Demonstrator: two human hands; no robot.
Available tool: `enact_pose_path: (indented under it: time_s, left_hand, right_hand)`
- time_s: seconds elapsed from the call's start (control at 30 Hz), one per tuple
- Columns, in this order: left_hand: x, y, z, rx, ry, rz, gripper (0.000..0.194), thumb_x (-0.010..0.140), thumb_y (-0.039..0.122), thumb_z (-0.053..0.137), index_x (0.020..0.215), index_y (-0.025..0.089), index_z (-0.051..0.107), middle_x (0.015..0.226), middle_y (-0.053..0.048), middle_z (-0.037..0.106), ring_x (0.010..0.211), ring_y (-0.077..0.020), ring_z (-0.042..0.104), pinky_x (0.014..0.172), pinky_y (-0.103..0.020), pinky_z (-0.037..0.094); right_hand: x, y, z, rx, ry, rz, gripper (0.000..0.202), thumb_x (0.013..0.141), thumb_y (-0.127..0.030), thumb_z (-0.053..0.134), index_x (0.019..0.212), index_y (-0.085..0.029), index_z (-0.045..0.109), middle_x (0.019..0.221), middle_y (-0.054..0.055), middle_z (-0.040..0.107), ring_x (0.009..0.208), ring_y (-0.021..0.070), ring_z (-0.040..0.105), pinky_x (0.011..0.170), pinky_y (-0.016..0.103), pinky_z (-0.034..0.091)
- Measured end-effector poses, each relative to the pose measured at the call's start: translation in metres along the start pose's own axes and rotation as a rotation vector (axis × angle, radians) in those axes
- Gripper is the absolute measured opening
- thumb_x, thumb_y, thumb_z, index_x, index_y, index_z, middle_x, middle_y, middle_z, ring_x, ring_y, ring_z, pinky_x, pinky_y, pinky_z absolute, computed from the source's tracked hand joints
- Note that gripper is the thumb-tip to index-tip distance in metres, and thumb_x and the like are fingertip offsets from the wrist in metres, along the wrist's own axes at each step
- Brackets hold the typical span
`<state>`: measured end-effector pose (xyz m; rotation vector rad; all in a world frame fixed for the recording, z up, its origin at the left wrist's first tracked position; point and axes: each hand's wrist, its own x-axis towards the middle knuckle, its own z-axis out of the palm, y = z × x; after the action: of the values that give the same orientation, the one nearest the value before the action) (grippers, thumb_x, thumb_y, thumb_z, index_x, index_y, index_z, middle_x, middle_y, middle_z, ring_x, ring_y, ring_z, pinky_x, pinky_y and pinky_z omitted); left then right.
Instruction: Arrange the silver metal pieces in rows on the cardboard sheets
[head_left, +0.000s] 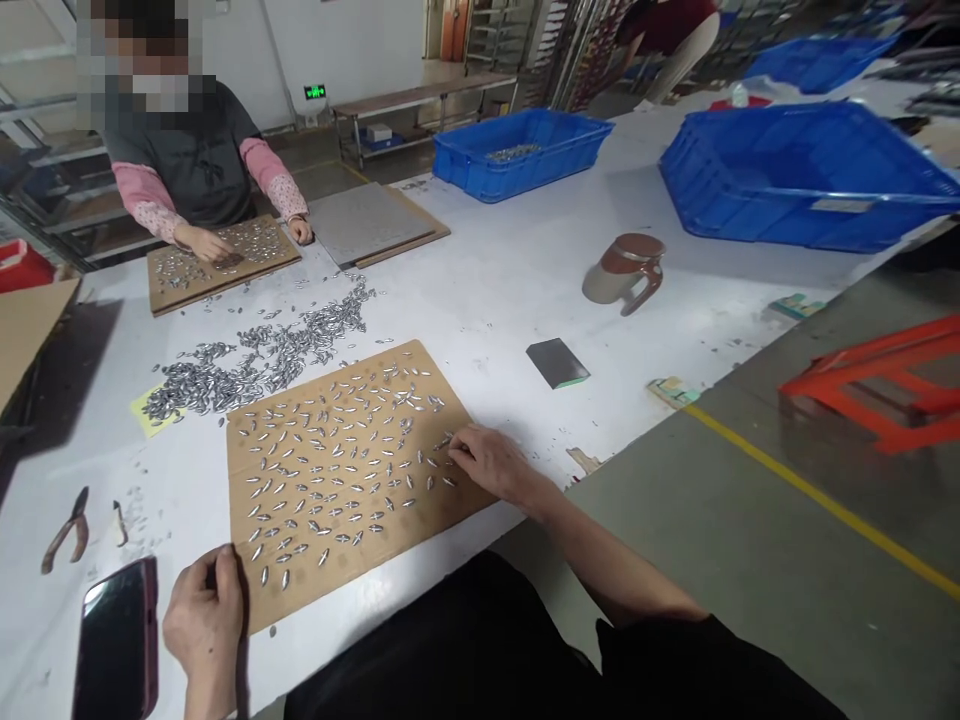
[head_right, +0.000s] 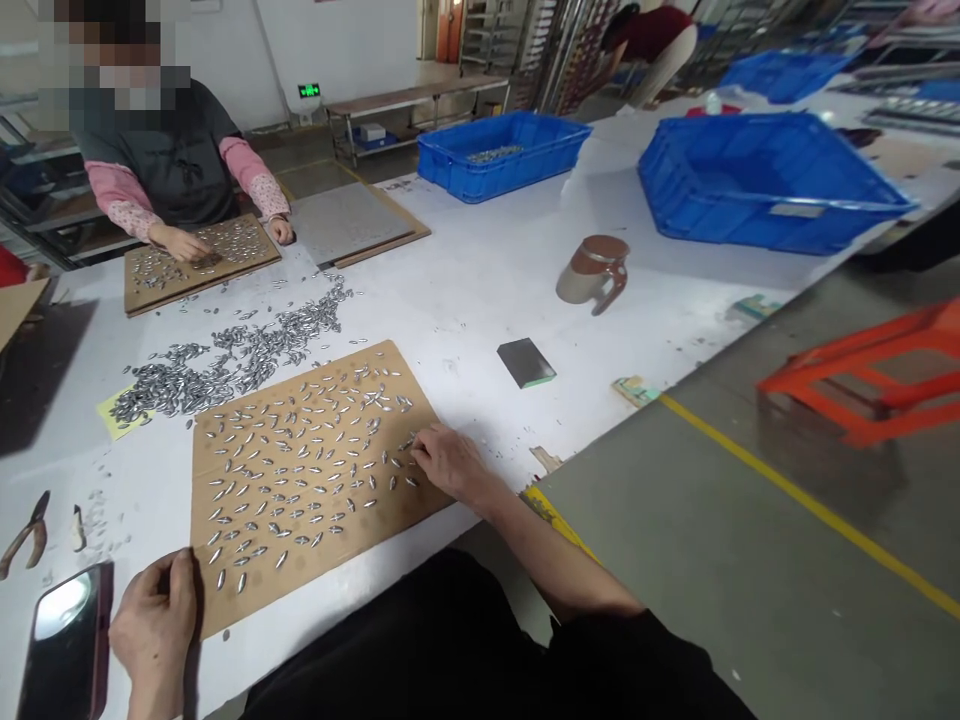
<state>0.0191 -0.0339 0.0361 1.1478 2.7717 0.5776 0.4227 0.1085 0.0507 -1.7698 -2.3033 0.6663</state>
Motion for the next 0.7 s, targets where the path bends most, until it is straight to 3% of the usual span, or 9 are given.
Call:
enact_pose_path:
  time_s: [0.17,0.4,0.6,0.7]
  left_hand:
    - [0.0,0.0,-0.002,0.005,-0.001,-0.005,0.037,0.088,0.051,0.049,0.093,0.023,0.073,0.102,-0.01,0.075,0.091,-0.0279,0.066,0.073,-0.037,0.047]
    - [0.0,0.0,-0.002,-0.011,0.013,0.009,0.034,0.089,0.05,0.051,0.091,0.025,0.075,0.098,-0.01,0.075,0.086,-0.0267,0.065,0.067,-0.035,0.046]
    - [0.002,-0.002,-0.001,-0.014,-0.004,-0.012,0.035,0.088,0.051,0.051,0.09,0.025,0.075,0.099,-0.01,0.074,0.085,-0.0264,0.065,0.069,-0.036,0.047]
    - [0.003,-0.004,-0.001,0.016,-0.024,-0.043,0.036,0.088,0.053,0.052,0.09,0.026,0.075,0.101,-0.01,0.074,0.084,-0.0263,0.065,0.067,-0.035,0.047]
  right_hand:
    - [0.02,0.002,-0.008,-0.168,-0.028,-0.169,0.016,0.099,-0.017,0.055,0.097,-0.019,0.07,0.102,0.008,0.068,0.094,0.0199,0.063,0.077,0.029,0.041]
    - [0.04,-0.02,-0.012,-0.267,-0.037,-0.301,0.017,0.101,-0.016,0.049,0.092,-0.016,0.065,0.098,0.011,0.065,0.091,0.0215,0.059,0.079,0.03,0.041]
    - [0.043,-0.007,-0.023,-0.218,0.078,-0.153,0.024,0.104,-0.02,0.045,0.101,-0.017,0.068,0.101,0.009,0.068,0.092,0.0194,0.062,0.079,0.028,0.042]
    - [0.032,-0.001,-0.023,-0.233,0.005,-0.093,0.02,0.103,-0.023,0.051,0.098,-0.018,0.07,0.1,0.008,0.07,0.091,0.0192,0.064,0.076,0.028,0.041]
